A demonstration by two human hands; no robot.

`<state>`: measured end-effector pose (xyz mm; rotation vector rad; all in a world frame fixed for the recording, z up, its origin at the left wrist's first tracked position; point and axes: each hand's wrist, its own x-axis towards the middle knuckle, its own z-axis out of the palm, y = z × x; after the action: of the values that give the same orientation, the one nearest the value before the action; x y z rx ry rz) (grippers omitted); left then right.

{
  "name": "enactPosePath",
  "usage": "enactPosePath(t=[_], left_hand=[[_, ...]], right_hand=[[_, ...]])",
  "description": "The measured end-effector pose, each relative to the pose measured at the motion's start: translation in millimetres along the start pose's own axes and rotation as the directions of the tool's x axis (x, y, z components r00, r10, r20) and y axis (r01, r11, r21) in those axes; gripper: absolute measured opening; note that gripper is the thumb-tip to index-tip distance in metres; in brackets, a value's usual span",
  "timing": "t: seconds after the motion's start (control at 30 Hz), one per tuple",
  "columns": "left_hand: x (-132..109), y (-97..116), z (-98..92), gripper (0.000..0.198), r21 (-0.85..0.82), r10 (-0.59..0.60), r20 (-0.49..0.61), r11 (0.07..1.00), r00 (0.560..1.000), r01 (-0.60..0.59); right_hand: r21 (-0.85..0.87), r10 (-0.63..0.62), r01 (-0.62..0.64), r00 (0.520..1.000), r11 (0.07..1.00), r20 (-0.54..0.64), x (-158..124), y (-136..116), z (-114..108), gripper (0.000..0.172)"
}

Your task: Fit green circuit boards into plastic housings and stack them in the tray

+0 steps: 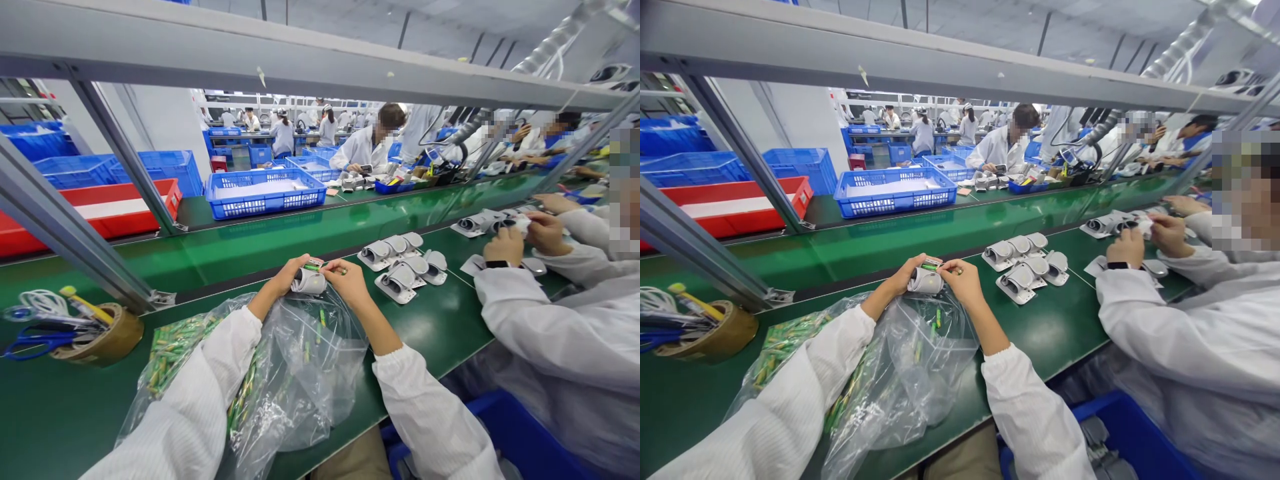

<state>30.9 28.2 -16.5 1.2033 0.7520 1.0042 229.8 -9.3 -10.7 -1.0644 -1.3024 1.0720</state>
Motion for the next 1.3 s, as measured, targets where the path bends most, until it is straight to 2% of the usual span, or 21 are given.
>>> enactPosePath(t=[0.1,0.17,0.43,0.5,0.57,0.63,0.83,1.03,1.17,1.3], left_hand=[[0,1,-2.5,0.077,0.04,-0.01,0.055,0.999,0.998,0.007],[0,2,-4.8,0.075,0.044,-0.038,0.092,0.998,0.995,0.034],[0,6,-6.1,0.067,0.024,-0.043,0.138,0.999,0.99,0.04],[-2,7,-5.7,0.064,0.046,-0.069,0.153,0.997,0.986,0.062],[-3,7,-4.9,0.062,0.077,-0.081,0.16,0.995,0.984,0.069],[-4,6,-2.9,0.064,0.087,-0.066,0.149,0.995,0.987,0.054],[-5,6,5.8,0.069,0.086,0.017,0.104,0.996,0.994,-0.026],[-5,7,8.6,0.062,0.2,0.121,0.092,0.97,0.988,-0.137],[-1,1,9.5,0.06,0.223,0.181,0.125,0.953,0.976,-0.205],[0,-4,8.5,0.054,0.23,0.207,0.129,0.945,0.97,-0.233]], right_hand=[[0.133,0.121,-0.129,0.99,0.983,0.068,1,1,-1,0.054],[0.14,0.138,-0.151,0.985,0.979,0.101,0,1,-1,0.059],[0.068,0.151,-0.16,0.98,0.985,0.131,2,2,-1,0.055],[0.08,0.243,-0.262,0.951,0.962,0.193,4,2,-2,0.054],[0.11,0.344,-0.391,0.889,0.914,0.302,5,2,-4,0.053],[0.157,0.379,-0.462,0.845,0.873,0.378,5,2,-6,0.053],[0.269,0.354,-0.465,0.858,0.844,0.373,5,1,-8,0.055],[0.253,0.427,-0.493,0.862,0.833,0.273,2,3,3,0.048],[0.336,0.411,-0.509,0.853,0.793,0.322,3,4,9,0.037],[0.27,0.344,-0.458,0.859,0.847,0.379,6,2,10,0.032]])
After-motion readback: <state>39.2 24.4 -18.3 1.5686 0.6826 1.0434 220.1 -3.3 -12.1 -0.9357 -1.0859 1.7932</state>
